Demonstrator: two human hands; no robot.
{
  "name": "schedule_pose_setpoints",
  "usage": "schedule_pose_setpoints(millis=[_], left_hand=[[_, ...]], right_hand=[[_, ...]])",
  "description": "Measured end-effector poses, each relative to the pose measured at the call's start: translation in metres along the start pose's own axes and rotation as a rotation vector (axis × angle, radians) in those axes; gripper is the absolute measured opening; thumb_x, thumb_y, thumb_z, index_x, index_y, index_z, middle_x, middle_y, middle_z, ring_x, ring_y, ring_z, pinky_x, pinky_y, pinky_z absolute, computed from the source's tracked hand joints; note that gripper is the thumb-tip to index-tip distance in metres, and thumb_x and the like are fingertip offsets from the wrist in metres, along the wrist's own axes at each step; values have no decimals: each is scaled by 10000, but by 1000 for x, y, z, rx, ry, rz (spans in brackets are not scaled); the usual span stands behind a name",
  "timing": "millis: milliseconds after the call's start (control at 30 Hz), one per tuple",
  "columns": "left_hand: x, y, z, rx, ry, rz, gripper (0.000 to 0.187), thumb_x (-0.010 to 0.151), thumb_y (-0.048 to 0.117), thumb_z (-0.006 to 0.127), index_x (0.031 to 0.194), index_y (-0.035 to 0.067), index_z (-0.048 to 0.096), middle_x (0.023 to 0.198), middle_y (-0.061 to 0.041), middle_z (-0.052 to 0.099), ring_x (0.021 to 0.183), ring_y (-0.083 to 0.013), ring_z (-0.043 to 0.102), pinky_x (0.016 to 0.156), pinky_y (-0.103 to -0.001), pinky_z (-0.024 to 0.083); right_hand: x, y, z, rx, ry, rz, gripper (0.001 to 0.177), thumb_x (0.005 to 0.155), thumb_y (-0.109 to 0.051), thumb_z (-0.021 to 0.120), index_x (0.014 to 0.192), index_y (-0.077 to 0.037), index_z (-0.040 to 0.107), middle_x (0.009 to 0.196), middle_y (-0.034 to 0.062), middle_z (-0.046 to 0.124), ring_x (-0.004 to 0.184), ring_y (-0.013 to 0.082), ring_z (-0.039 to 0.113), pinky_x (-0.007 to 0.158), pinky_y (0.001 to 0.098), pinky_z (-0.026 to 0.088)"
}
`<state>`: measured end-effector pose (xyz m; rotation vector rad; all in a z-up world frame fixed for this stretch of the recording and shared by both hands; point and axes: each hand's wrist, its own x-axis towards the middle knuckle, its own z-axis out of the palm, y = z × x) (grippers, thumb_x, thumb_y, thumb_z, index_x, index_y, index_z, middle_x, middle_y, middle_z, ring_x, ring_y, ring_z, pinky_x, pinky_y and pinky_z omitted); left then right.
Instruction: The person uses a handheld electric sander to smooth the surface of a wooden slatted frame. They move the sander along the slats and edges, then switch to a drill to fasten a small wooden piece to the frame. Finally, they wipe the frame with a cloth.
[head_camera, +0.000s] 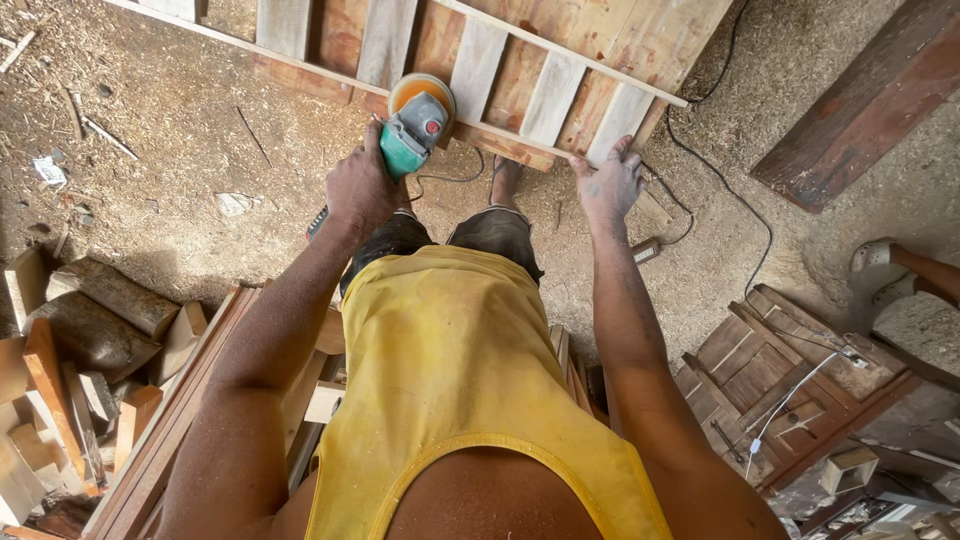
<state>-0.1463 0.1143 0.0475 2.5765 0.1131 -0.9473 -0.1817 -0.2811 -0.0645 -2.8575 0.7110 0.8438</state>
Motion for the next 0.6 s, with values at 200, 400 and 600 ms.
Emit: schedule_pose_setpoints(millis=[200,400,600], left_hand=[[7,-57,-35,-11,18,-33,747,880,198,729,1486,107,303,913,-222,704,816,-405,730,727,-522,605],[18,-115,-64,24,108,-22,840,755,90,734,1472,96,296,892,-199,707,763,-387,717,716,-488,609],[24,-168,-85,-16,135,-92,803,802,100,743,1480,110,314,901,-149,704,740,-331,720,637,-446,618]], right_hand=[[-1,-10,-13,-15,-46,78,1075,868,-621,776,1581,26,297,1301,203,561,852,221,573,789,402,453],[2,-3,-7,-19,-70,107,1032,909,-564,772,1580,56,292,1307,212,580,968,244,585,884,460,459],[6,4,-1,-34,8,-5,1068,921,-562,803,1550,124,280,1336,296,552,1288,400,489,992,538,445]])
